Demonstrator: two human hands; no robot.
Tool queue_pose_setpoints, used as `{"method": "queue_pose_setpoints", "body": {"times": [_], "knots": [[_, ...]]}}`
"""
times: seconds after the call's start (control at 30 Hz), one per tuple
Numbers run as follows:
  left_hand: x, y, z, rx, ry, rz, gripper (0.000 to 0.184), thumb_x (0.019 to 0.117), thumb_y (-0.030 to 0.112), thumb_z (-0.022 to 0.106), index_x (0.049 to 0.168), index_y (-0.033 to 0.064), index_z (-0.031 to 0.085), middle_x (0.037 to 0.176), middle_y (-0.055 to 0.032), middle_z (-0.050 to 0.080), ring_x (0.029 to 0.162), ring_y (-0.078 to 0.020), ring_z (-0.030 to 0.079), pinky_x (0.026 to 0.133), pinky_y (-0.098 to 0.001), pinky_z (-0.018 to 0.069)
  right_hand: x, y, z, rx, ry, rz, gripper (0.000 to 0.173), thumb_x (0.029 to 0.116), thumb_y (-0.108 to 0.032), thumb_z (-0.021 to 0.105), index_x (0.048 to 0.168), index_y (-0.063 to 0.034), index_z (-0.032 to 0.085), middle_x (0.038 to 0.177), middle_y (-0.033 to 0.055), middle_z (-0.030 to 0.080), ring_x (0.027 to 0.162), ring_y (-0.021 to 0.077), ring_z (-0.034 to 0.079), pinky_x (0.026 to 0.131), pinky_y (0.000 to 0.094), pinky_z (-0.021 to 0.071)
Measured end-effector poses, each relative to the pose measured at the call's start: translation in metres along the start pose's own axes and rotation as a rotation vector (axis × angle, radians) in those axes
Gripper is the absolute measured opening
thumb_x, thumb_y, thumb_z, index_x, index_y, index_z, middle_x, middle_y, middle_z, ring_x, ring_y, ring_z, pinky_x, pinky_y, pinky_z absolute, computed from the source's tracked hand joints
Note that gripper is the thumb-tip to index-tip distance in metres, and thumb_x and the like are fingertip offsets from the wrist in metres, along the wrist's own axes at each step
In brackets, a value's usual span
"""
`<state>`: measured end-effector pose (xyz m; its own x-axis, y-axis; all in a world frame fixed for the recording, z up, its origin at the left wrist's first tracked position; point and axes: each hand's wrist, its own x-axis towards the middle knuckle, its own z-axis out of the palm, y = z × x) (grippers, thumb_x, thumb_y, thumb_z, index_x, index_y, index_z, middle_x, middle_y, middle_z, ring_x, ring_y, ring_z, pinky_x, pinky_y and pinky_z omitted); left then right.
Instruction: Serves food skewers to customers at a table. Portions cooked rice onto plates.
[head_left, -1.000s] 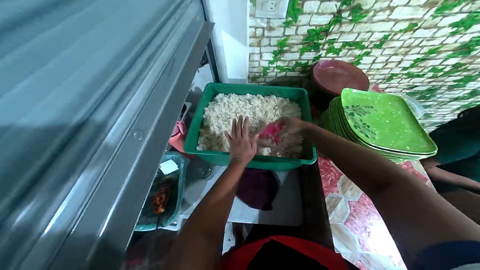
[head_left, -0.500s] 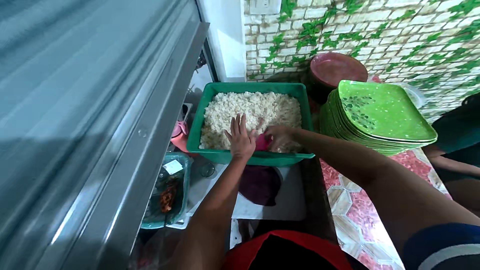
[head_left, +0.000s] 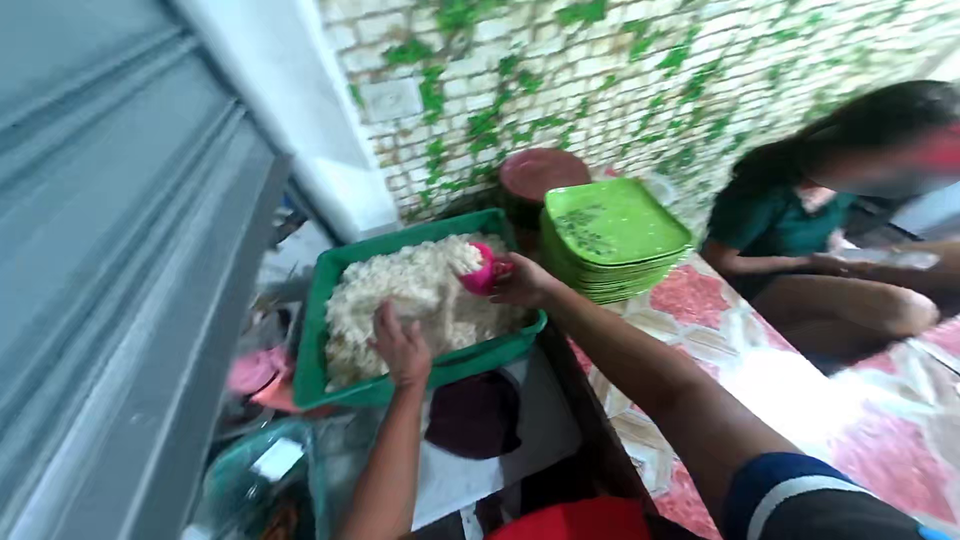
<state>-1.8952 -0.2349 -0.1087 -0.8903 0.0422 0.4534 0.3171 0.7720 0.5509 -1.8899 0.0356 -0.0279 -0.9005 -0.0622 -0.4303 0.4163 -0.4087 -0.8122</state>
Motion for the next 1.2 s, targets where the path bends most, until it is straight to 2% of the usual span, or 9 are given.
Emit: {"method": "queue_pose_setpoints", "body": {"times": [0.17, 0.27, 0.37, 0.47, 0.6, 0.83, 0.9, 1.03, 1.2], "knots": [[0.0, 0.002, -0.002, 0.03, -0.011, -0.007, 0.069, 0.1061, 0.044, 0.036, 0.159, -0.0002, 0.03, 0.162, -0.0271, 0.033, 0.15, -0.0472, 0.03, 0.117, -0.074, 0.0158, -0.069, -0.095, -0.014, 0.1, 0.172, -0.303, 0.045, 0.1062, -0.041, 0.043, 0.139, -0.0094, 0.045, 0.12, 0.0139, 0.061, 0.097, 0.0243, 0.067, 0.081, 0.0411, 0.0589], [0.002, 0.002, 0.003, 0.061, -0.015, -0.012, 0.069, 0.1059, 0.045, 0.036, 0.16, 0.0023, 0.03, 0.162, -0.0258, 0.033, 0.15, -0.0469, 0.03, 0.116, -0.075, 0.0156, -0.088, -0.149, -0.061, -0.3, 0.411, -0.403, 0.05, 0.1042, -0.037, 0.055, 0.145, -0.0093, 0.049, 0.133, 0.0167, 0.061, 0.113, 0.0282, 0.065, 0.091, 0.0472, 0.057], [0.003, 0.005, 0.003, 0.083, -0.043, -0.038, 0.069, 0.1058, 0.045, 0.038, 0.16, 0.003, 0.03, 0.163, -0.0249, 0.033, 0.151, -0.0458, 0.029, 0.117, -0.074, 0.0157, -0.076, -0.169, -0.104, -0.97, 0.64, -0.452, 0.05, 0.093, -0.034, 0.076, 0.127, 0.0, 0.063, 0.132, 0.0238, 0.06, 0.12, 0.0375, 0.06, 0.097, 0.0575, 0.0503], [0.004, 0.004, 0.004, 0.105, -0.048, -0.054, 0.069, 0.1055, 0.047, 0.039, 0.16, 0.0049, 0.031, 0.162, -0.0236, 0.034, 0.151, -0.0444, 0.031, 0.117, -0.0732, 0.0167, -0.055, -0.16, -0.134, -1.547, 0.627, -0.494, 0.044, 0.0817, -0.031, 0.085, 0.116, -0.0061, 0.072, 0.155, 0.0256, 0.039, 0.139, 0.0471, 0.044, 0.104, 0.0648, 0.0471], [0.005, 0.003, 0.006, 0.14, -0.059, -0.056, 0.069, 0.1056, 0.047, 0.038, 0.16, 0.0063, 0.03, 0.162, -0.0238, 0.034, 0.15, -0.0448, 0.031, 0.117, -0.0734, 0.0173, -0.051, -0.162, -0.138, -1.763, 0.557, -0.519, 0.036, 0.0814, -0.017, 0.085, 0.113, -0.0049, 0.073, 0.165, 0.0217, 0.024, 0.149, 0.0456, 0.03, 0.107, 0.0619, 0.0474], [0.007, 0.004, 0.002, 0.138, -0.1, -0.059, 0.068, 0.1059, 0.048, 0.039, 0.16, 0.0077, 0.031, 0.162, -0.0237, 0.034, 0.151, -0.0455, 0.03, 0.117, -0.0746, 0.0164, -0.122, -0.132, -0.14, -1.862, 0.455, -0.625, 0.025, 0.0849, -0.017, 0.082, 0.106, -0.0043, 0.074, 0.165, 0.0207, 0.028, 0.15, 0.0439, 0.03, 0.106, 0.0639, 0.0465], [0.007, 0.002, 0.005, 0.141, -0.1, -0.052, 0.07, 0.1056, 0.05, 0.038, 0.161, 0.0078, 0.031, 0.163, -0.0234, 0.033, 0.152, -0.0454, 0.029, 0.117, -0.0746, 0.0151, -0.137, -0.109, -0.144, -1.845, 0.451, -0.602, 0.022, 0.0857, -0.018, 0.082, 0.102, -0.0037, 0.075, 0.165, 0.0202, 0.027, 0.147, 0.0445, 0.037, 0.098, 0.0626, 0.0531], [0.008, 0.005, 0.003, 0.151, -0.114, -0.065, 0.07, 0.106, 0.05, 0.039, 0.161, 0.0078, 0.03, 0.163, -0.0225, 0.033, 0.152, -0.0445, 0.028, 0.118, -0.0741, 0.0143, -0.142, -0.11, -0.156, -1.556, 0.573, -0.77, 0.027, 0.084, -0.023, 0.084, 0.095, -0.0019, 0.072, 0.16, 0.0251, 0.033, 0.139, 0.045, 0.047, 0.1, 0.0605, 0.0526], [0.009, 0.008, -0.005, 0.094, -0.134, -0.076, 0.065, 0.1071, 0.038, 0.047, 0.161, 0.0075, 0.029, 0.164, -0.0252, 0.029, 0.152, -0.0472, 0.026, 0.118, -0.0739, 0.0154, -0.141, -0.1, -0.084, -1.255, 0.487, -0.891, 0.037, 0.0802, -0.03, 0.087, 0.1, -0.0039, 0.071, 0.148, 0.0258, 0.045, 0.134, 0.0358, 0.052, 0.1, 0.0457, 0.056]]}}
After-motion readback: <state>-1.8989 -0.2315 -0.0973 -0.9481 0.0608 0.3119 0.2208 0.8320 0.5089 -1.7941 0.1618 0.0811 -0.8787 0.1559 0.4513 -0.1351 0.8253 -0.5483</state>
